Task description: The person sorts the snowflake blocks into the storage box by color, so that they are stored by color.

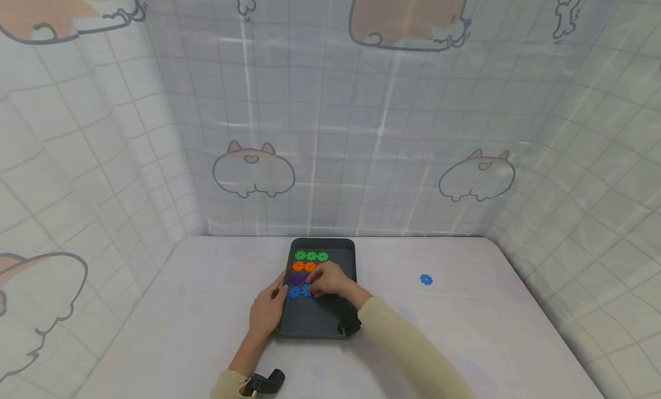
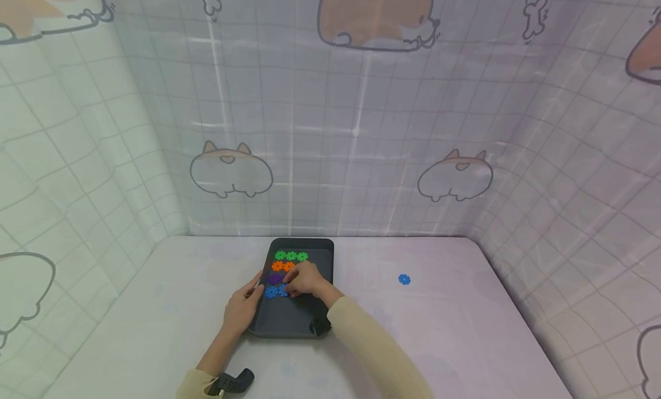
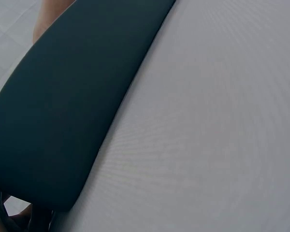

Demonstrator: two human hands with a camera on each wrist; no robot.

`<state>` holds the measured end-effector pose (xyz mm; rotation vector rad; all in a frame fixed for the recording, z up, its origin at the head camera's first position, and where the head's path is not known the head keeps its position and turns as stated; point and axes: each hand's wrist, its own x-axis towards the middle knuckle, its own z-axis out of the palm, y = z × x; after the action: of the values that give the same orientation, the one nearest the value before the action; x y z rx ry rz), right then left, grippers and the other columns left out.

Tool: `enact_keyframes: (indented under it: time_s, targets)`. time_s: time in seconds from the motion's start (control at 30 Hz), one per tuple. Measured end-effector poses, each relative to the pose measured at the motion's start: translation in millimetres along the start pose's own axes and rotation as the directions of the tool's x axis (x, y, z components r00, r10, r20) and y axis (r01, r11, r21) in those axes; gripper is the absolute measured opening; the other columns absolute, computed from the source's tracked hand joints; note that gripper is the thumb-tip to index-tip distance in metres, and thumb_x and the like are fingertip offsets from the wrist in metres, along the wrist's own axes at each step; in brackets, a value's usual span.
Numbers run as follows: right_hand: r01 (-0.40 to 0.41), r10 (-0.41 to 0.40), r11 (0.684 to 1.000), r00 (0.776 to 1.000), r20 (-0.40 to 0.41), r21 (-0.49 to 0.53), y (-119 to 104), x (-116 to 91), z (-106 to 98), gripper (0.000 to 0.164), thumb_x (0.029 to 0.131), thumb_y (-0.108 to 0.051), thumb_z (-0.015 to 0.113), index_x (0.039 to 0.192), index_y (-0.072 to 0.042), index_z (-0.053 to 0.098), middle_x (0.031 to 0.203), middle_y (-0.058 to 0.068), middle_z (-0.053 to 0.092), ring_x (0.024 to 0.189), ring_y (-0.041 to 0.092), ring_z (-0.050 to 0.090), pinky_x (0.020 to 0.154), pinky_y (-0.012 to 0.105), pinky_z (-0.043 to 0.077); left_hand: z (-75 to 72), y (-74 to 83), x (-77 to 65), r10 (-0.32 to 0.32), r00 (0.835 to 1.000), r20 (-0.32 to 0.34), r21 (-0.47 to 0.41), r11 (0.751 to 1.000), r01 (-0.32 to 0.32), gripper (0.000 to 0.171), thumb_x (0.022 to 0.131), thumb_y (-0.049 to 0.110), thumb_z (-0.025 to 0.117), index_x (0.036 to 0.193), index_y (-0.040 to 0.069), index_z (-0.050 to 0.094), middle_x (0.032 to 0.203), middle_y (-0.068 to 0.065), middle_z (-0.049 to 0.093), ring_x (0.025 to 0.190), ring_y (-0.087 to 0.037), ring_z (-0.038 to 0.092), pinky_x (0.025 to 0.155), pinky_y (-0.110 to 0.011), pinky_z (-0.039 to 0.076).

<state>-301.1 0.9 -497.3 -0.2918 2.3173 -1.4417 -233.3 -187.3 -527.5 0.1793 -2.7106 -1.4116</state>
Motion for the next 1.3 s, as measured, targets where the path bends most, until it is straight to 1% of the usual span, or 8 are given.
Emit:
enact_keyframes:
  time_s: [0.2,0.33,0.5,0.67,0.83,1.07,1.2,1.3]
  targets:
    - [-0.003,0.003,1.000,1.000,-0.012,-0.008,-0.2,-1.0,0.2,0.009,0.080,0.002,0.077,0.086,-0.003,0.074,0.080,0.003,0.067,0.063,0.018,0.067,0.058,0.029,0.055,0.1,0.6,-0.3,-0.002,1.000,-0.009,-0.013,1.000,0.002,0.044,0.101,0.035,0.051,0.144,0.026,0.049,0.118,-0.013,0.066,0.099,-0.029,0.060,0.086,-0.053,0.045]
    - [-0.008,0.008,1.000,1.000,-0.021,-0.005,-1.0,-1.0,0.5,0.009,0.079,0.004,0.076,0.086,-0.001,0.074,0.079,0.004,0.067,0.063,0.018,0.067,0.058,0.030,0.055,-0.6,1.3,-0.8,0.009,1.000,-0.017,-0.011,1.000,-0.009,0.044,0.101,0.034,0.052,0.144,0.024,0.050,0.116,-0.013,0.066,0.097,-0.029,0.060,0.084,-0.052,0.045]
    - [-0.001,0.001,1.000,1.000,-0.022,-0.003,-1.7,-0.6,-0.2,0.010,0.079,0.004,0.077,0.087,-0.001,0.074,0.079,0.004,0.067,0.064,0.019,0.067,0.058,0.030,0.055,-1.8,2.6,-1.6,0.003,1.000,-0.013,-0.018,1.000,-0.004,0.044,0.101,0.033,0.052,0.144,0.024,0.050,0.120,-0.015,0.065,0.103,-0.032,0.060,0.088,-0.054,0.044]
    - [0.017,-0.016,1.000,0.999,-0.030,0.020,-3.3,0.7,-7.6,0.011,0.080,0.000,0.077,0.090,0.001,0.074,0.079,0.005,0.068,0.064,0.019,0.067,0.059,0.032,0.056,-1.9,3.2,-2.0,-0.003,1.000,-0.012,-0.017,1.000,0.003,0.044,0.101,0.033,0.051,0.144,0.023,0.050,0.119,-0.015,0.065,0.099,-0.031,0.059,0.085,-0.054,0.045]
    - [0.042,-0.040,0.998,0.998,-0.040,0.044,-9.9,-1.3,-24.7,0.017,0.084,-0.004,0.075,0.099,0.003,0.073,0.082,0.007,0.068,0.065,0.022,0.068,0.064,0.038,0.056,-0.2,1.7,-1.1,-0.010,1.000,-0.010,-0.006,1.000,0.010,0.044,0.101,0.034,0.051,0.144,0.025,0.049,0.121,-0.015,0.064,0.100,-0.029,0.059,0.086,-0.053,0.044]
    - [0.062,-0.059,0.997,0.997,-0.052,0.051,-13.1,-12.0,-62.1,0.026,0.087,-0.004,0.071,0.110,0.008,0.068,0.092,0.012,0.069,0.079,0.033,0.069,0.071,0.042,0.056,0.5,1.9,-0.5,-0.015,1.000,-0.007,-0.013,1.000,0.015,0.045,0.101,0.035,0.050,0.145,0.025,0.049,0.124,-0.016,0.063,0.104,-0.031,0.058,0.089,-0.055,0.043]
    - [0.025,-0.023,1.000,0.995,-0.098,0.018,-7.6,-20.4,-83.1,0.026,0.089,-0.008,0.071,0.110,0.007,0.068,0.091,0.013,0.069,0.079,0.030,0.069,0.071,0.040,0.056,0.5,1.7,-0.7,-0.020,1.000,-0.004,-0.014,1.000,0.020,0.045,0.101,0.035,0.050,0.145,0.026,0.048,0.126,-0.016,0.062,0.107,-0.032,0.057,0.091,-0.056,0.042]
    - [-0.006,0.006,1.000,0.989,-0.151,0.002,-0.9,-26.7,-98.0,0.023,0.088,-0.008,0.071,0.107,0.005,0.070,0.088,0.012,0.069,0.073,0.024,0.068,0.070,0.039,0.056,0.5,1.5,-0.7,-0.018,1.000,-0.005,-0.018,1.000,0.018,0.044,0.101,0.034,0.050,0.145,0.025,0.049,0.127,-0.017,0.061,0.107,-0.032,0.057,0.091,-0.056,0.042]
